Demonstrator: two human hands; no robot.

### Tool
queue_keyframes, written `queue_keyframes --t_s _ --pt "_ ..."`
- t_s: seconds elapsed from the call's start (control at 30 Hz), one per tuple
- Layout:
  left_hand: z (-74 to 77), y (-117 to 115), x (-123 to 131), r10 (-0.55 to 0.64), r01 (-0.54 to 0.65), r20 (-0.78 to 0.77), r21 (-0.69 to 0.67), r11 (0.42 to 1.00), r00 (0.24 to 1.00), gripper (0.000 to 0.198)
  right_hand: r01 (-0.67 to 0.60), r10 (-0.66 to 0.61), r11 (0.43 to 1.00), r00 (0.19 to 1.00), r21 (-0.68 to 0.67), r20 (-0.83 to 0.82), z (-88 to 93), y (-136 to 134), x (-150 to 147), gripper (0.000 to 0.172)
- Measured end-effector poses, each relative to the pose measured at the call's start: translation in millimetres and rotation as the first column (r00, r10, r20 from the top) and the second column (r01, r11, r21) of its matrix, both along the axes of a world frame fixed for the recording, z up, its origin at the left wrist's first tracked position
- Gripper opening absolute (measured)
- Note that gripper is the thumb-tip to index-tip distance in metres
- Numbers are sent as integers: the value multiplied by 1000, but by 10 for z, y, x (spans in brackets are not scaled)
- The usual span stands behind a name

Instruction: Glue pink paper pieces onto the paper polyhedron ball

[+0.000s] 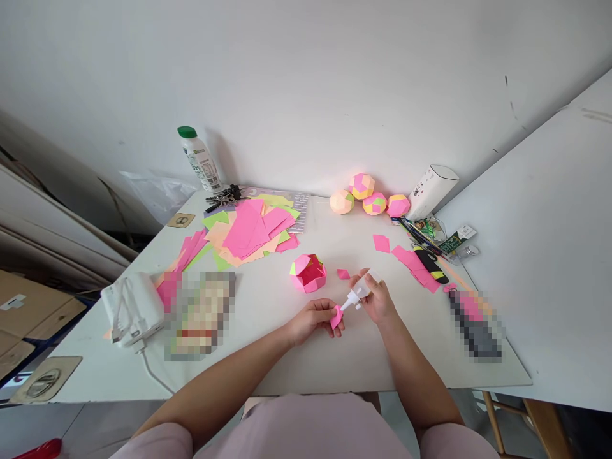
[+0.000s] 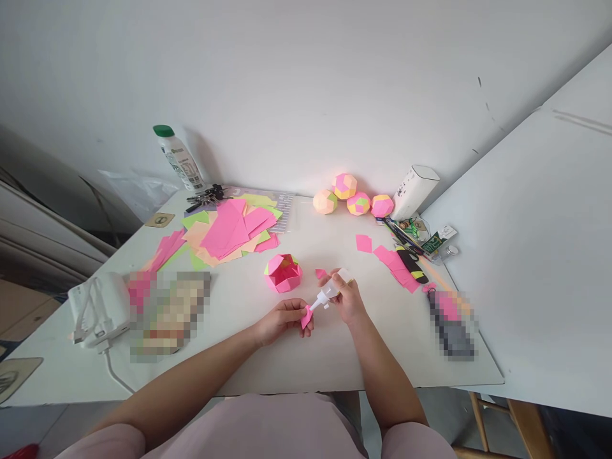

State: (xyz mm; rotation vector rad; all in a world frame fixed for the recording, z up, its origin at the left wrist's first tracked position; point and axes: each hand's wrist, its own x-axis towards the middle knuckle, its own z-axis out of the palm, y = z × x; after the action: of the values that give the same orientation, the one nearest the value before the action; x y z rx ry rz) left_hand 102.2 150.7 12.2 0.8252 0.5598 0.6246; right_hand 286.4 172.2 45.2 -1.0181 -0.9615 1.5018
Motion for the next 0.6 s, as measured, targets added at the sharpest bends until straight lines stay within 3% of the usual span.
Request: queue_keyframes --t_s 0.6 --pt "18 -4 -2 -20 20 4 24 1000 1000 27 -54 55 998 998 -43 23 5 -4 -30 32"
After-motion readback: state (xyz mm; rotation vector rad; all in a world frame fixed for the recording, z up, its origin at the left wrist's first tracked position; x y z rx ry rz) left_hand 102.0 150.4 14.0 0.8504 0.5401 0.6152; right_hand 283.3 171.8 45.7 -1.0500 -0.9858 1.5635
